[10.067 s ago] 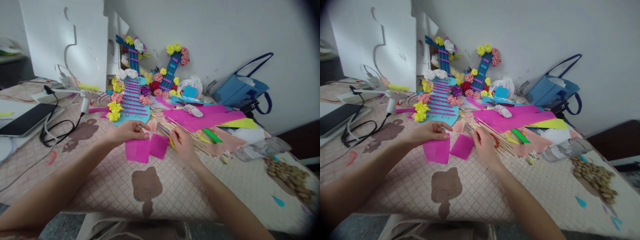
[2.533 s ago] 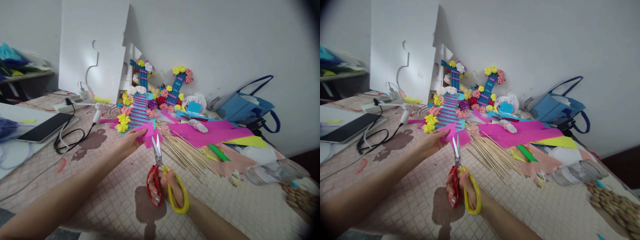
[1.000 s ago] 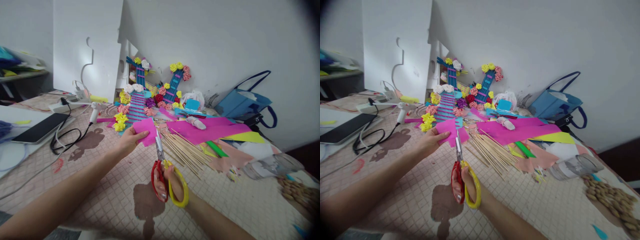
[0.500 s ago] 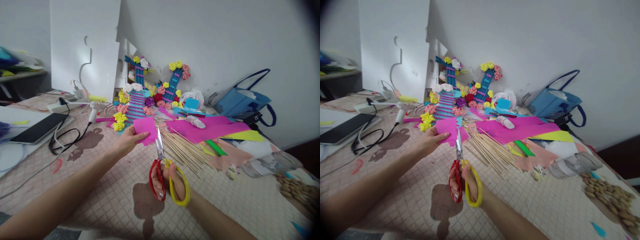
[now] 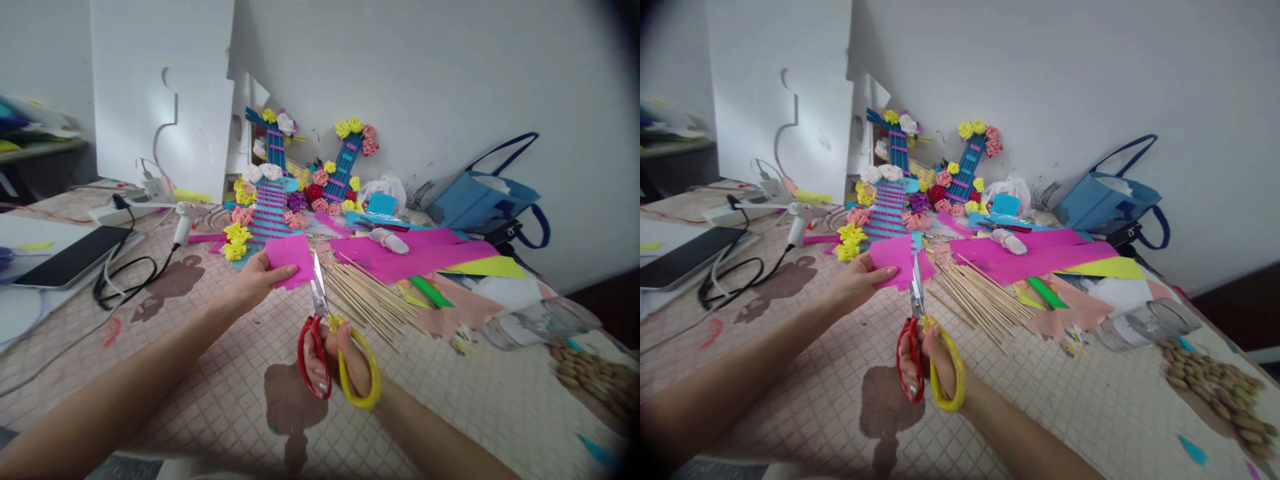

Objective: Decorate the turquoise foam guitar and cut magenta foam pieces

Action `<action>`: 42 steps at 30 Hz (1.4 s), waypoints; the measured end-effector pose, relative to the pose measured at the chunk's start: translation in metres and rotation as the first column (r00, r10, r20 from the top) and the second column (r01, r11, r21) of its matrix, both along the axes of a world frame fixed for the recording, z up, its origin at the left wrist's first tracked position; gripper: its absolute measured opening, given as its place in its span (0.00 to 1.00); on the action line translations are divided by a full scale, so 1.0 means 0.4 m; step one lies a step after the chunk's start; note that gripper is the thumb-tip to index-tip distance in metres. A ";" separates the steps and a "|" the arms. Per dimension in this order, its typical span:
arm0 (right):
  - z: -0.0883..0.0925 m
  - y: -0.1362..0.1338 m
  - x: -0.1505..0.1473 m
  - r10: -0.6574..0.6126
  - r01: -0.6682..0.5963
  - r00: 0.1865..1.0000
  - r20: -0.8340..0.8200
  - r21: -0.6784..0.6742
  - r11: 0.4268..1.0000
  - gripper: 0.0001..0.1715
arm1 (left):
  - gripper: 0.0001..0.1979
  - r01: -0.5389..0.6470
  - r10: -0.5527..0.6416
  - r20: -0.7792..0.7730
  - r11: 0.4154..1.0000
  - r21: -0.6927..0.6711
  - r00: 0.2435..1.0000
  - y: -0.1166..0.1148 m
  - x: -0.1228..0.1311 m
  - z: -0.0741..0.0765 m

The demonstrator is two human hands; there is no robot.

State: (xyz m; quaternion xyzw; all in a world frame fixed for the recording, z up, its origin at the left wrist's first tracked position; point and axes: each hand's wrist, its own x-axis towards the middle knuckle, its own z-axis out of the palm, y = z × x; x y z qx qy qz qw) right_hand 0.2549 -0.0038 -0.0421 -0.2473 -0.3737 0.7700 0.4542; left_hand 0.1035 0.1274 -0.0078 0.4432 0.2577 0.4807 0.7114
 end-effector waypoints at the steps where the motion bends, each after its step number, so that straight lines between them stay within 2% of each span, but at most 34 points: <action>1: -0.003 0.000 -0.001 -0.003 0.003 1.000 0.000 -0.012 1.000 0.39 | 0.17 0.001 -0.001 0.004 1.000 0.000 1.000 0.001 0.000 -0.001; 8: -0.012 -0.002 -0.007 -0.039 0.038 0.999 -0.008 -0.044 0.998 0.37 | 0.19 0.005 -0.005 -0.009 1.000 0.019 1.000 0.004 -0.001 0.005; 14: -0.008 -0.002 -0.001 0.019 -0.020 1.000 -0.023 -0.018 1.000 0.38 | 0.17 0.006 -0.005 -0.022 0.999 0.041 1.000 0.005 -0.003 0.003; 21: -0.005 0.004 0.006 0.065 -0.065 0.996 -0.055 0.011 0.998 0.39 | 0.18 0.069 -0.066 -0.035 0.992 0.101 0.997 0.004 -0.001 -0.013; 35: 0.012 0.006 0.003 0.056 -0.057 0.993 -0.104 -0.010 0.998 0.37 | 0.19 0.098 -0.093 -0.043 0.987 0.129 0.995 0.003 0.003 -0.026; 42: 0.021 0.004 0.002 0.071 -0.076 0.989 -0.132 -0.031 0.997 0.37 | 0.20 0.073 -0.065 -0.074 0.991 0.108 0.995 -0.005 0.004 -0.020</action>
